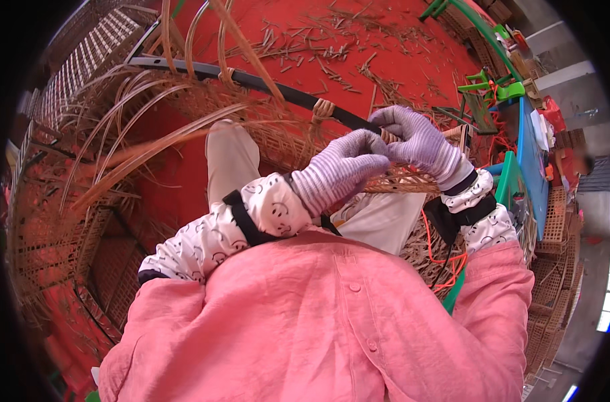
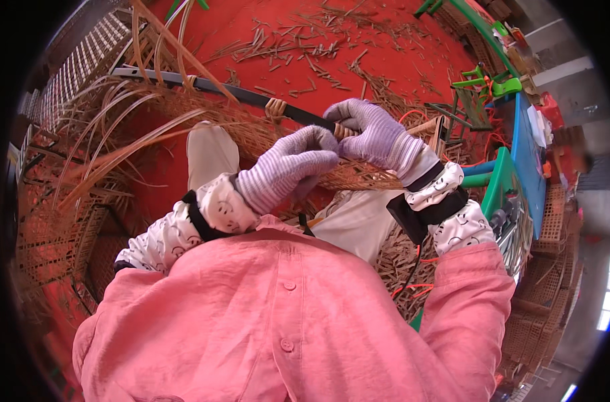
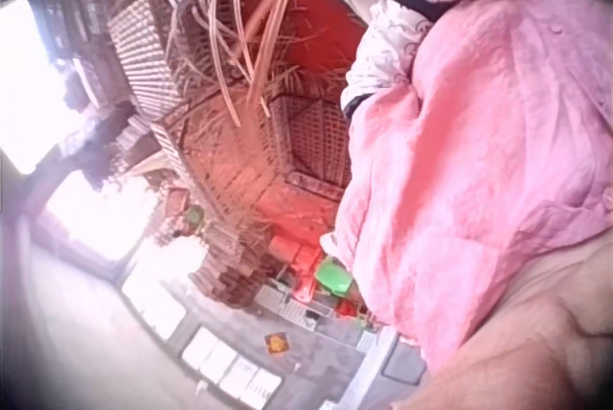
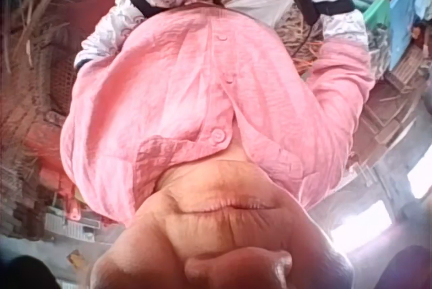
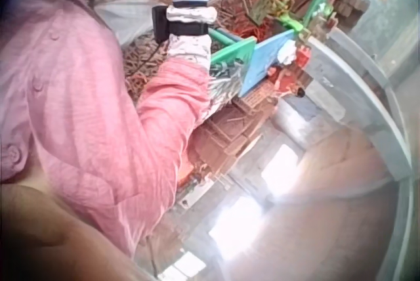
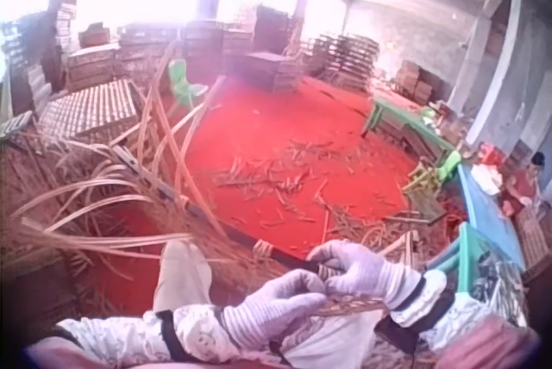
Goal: Weaving and securing bamboo strips to create or reinforce a basket structure.
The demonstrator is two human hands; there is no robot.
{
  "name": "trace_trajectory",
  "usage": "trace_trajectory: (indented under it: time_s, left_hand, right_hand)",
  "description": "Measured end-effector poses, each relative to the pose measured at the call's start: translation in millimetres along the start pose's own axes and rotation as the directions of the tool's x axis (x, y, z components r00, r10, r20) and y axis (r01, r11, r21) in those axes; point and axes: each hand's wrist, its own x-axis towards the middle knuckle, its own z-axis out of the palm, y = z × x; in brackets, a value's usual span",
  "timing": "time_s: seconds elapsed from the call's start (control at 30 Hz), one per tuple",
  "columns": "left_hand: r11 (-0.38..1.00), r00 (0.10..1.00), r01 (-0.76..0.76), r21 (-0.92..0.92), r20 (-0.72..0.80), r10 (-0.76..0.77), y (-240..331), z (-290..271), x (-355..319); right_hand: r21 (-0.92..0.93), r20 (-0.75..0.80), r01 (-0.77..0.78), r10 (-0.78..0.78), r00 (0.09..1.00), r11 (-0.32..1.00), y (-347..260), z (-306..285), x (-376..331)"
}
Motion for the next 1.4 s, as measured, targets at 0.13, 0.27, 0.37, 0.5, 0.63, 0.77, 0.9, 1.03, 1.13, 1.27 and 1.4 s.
trace_trajectory:
  time_s: [0.13,0.27,0.37,0.5,0.63,0.77,0.9,1.03,1.13,1.27,1.4]
  left_hand:
    - [0.748,0.980,-0.192,0.635,0.085,0.180,41.4,9.9,-14.9]
    - [0.217,0.855,-0.438,0.873,0.329,0.401,72.6,22.7,12.0]
    - [0.327,0.902,-0.357,0.875,0.232,0.363,83.1,10.4,63.1]
    - [0.203,0.946,-0.234,0.951,0.175,0.271,61.9,-15.7,125.1]
    - [0.134,0.932,-0.245,0.960,0.195,0.306,54.7,-26.2,127.2]
    - [0.029,0.881,-0.124,0.992,0.097,0.463,53.3,-36.5,114.4]
    - [0.003,0.801,-0.174,0.985,0.140,0.582,58.6,-53.8,78.2]
    - [0.050,0.780,-0.210,0.976,0.137,0.611,57.6,-61.7,66.9]
    - [0.069,0.751,-0.247,0.967,0.146,0.644,54.0,-60.8,54.4]
    - [-0.113,0.434,-0.536,0.836,0.388,0.813,26.7,-59.6,21.3]
    - [-0.336,0.367,-0.511,0.792,0.554,0.748,0.1,-55.2,4.2]
  right_hand:
    - [-0.276,-0.126,0.114,-0.153,0.980,0.955,13.7,3.5,-5.8]
    - [-0.395,-0.185,0.268,-0.361,0.914,0.879,16.6,8.1,-8.8]
    - [-0.594,-0.293,0.054,-0.278,0.915,0.803,1.1,21.8,-21.4]
    - [-0.617,-0.271,0.152,-0.390,0.880,0.772,2.1,27.7,-28.8]
    - [-0.744,-0.179,0.194,-0.471,0.864,0.640,-0.8,31.3,-19.9]
    - [-0.679,-0.231,0.121,-0.366,0.901,0.724,-6.4,33.5,-19.0]
    - [-0.705,-0.237,0.080,-0.341,0.910,0.705,-14.3,37.3,-16.9]
    - [-0.789,-0.112,0.236,-0.510,0.853,0.568,-15.5,31.2,-12.9]
    - [-0.554,-0.285,-0.050,-0.133,0.949,0.831,-18.6,37.4,-14.3]
    - [-0.315,-0.328,-0.106,-0.003,0.945,0.943,-7.3,30.8,-15.8]
    - [-0.190,-0.247,-0.050,0.001,0.969,0.980,-6.8,22.7,-13.4]
